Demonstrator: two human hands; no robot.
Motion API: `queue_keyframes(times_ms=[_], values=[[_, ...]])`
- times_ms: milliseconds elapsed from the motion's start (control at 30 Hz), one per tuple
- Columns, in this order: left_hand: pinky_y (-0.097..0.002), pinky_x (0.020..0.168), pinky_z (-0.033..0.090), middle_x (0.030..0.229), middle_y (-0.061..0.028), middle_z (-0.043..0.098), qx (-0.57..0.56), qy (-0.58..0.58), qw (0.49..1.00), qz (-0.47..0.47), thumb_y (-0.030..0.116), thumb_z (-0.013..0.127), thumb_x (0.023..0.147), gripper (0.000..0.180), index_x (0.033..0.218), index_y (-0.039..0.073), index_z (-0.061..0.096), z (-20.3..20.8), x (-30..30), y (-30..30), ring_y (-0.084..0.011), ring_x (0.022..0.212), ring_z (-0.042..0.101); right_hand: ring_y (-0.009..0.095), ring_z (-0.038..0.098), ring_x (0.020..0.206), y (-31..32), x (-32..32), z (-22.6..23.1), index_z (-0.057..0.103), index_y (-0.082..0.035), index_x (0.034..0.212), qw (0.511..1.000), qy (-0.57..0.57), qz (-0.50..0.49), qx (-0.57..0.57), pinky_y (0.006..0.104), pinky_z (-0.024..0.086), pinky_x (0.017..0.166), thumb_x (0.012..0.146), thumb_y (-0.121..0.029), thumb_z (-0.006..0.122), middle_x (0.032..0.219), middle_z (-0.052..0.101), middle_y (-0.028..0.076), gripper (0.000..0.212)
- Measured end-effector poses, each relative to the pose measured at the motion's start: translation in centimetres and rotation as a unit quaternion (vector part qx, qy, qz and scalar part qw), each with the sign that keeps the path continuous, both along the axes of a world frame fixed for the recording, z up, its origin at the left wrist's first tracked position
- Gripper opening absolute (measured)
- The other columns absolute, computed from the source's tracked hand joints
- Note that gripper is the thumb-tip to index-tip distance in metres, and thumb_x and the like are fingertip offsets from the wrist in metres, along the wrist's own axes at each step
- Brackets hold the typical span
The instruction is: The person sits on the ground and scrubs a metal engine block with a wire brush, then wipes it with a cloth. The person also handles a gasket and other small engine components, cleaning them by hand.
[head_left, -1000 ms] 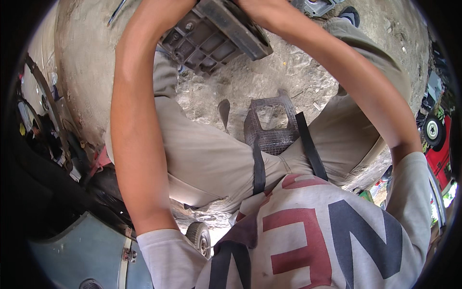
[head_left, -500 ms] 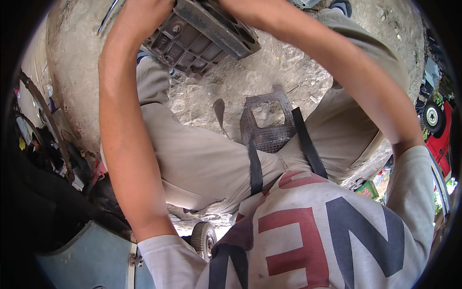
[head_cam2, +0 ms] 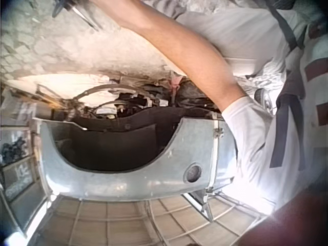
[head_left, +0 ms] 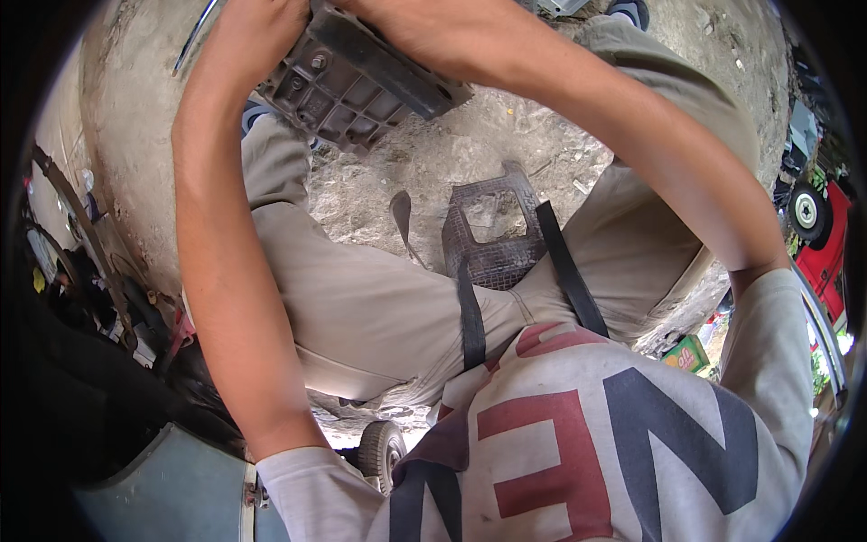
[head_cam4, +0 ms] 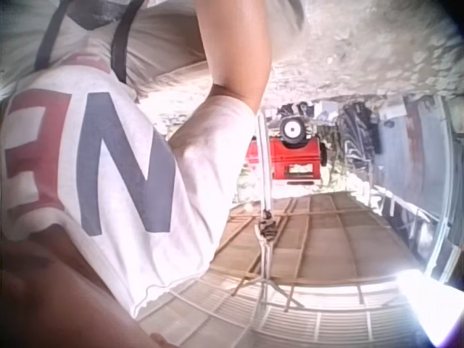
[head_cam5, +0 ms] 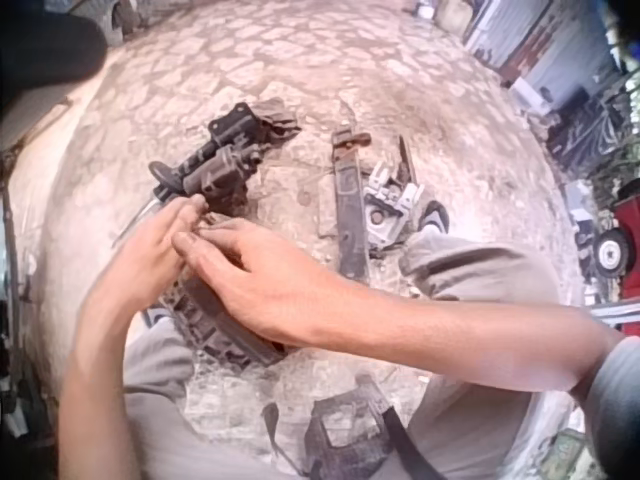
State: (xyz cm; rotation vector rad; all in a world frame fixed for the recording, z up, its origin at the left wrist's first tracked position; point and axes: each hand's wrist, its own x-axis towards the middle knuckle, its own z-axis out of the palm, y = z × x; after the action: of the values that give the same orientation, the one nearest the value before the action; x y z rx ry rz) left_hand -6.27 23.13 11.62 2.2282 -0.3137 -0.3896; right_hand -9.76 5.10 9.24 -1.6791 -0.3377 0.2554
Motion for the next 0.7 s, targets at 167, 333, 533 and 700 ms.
queue_keyframes(times_ms=[167,333,533,700], values=[[-0.0348,0.104,0.046,0.128,-0.0191,0.068,0.043,-0.026,0.999,0.014,0.033,0.045,0.112,0.045,0.131,-0.004,0.061,0.6,-0.3,-0.2,-0.0279,0.122,0.062,0.036,0.066,0.11,0.1,0.7,-0.4,0.068,0.007,0.118,0.998,0.041,0.021,-0.03,0.0408,0.049,0.097,0.11,-0.041,0.043,0.118,0.068,0.029,0.055],[-0.035,0.103,0.047,0.127,-0.0193,0.068,0.014,-0.014,1.0,-0.01,0.033,0.045,0.112,0.044,0.129,-0.004,0.062,-0.4,0.3,-1.0,-0.0277,0.12,0.063,0.036,0.065,0.113,-1.1,0.2,-1.1,0.069,0.006,0.119,0.993,0.053,-0.003,-0.102,0.0421,0.047,0.101,0.11,-0.042,0.041,0.119,0.067,0.029,0.056],[-0.0343,0.098,0.048,0.119,-0.0167,0.07,0.005,0.005,1.0,0.004,0.033,0.046,0.112,0.042,0.124,-0.004,0.063,-1.7,1.3,0.9,-0.0248,0.111,0.064,0.042,0.064,0.111,-0.2,-0.6,-1.5,0.064,0.005,0.125,0.992,-0.062,-0.032,-0.102,0.0437,0.049,0.098,0.109,-0.03,0.045,0.115,0.068,0.029,0.044],[-0.0337,0.093,0.049,0.112,-0.0144,0.07,0.029,-0.034,0.999,0.014,0.034,0.046,0.112,0.041,0.121,-0.003,0.063,-0.3,0.0,0.0,-0.0231,0.104,0.063,0.039,0.068,0.103,-0.6,-0.7,-0.5,0.064,0.007,0.121,0.992,0.124,-0.036,-0.005,0.0424,0.051,0.092,0.108,-0.027,0.045,0.109,0.071,0.029,0.04]])
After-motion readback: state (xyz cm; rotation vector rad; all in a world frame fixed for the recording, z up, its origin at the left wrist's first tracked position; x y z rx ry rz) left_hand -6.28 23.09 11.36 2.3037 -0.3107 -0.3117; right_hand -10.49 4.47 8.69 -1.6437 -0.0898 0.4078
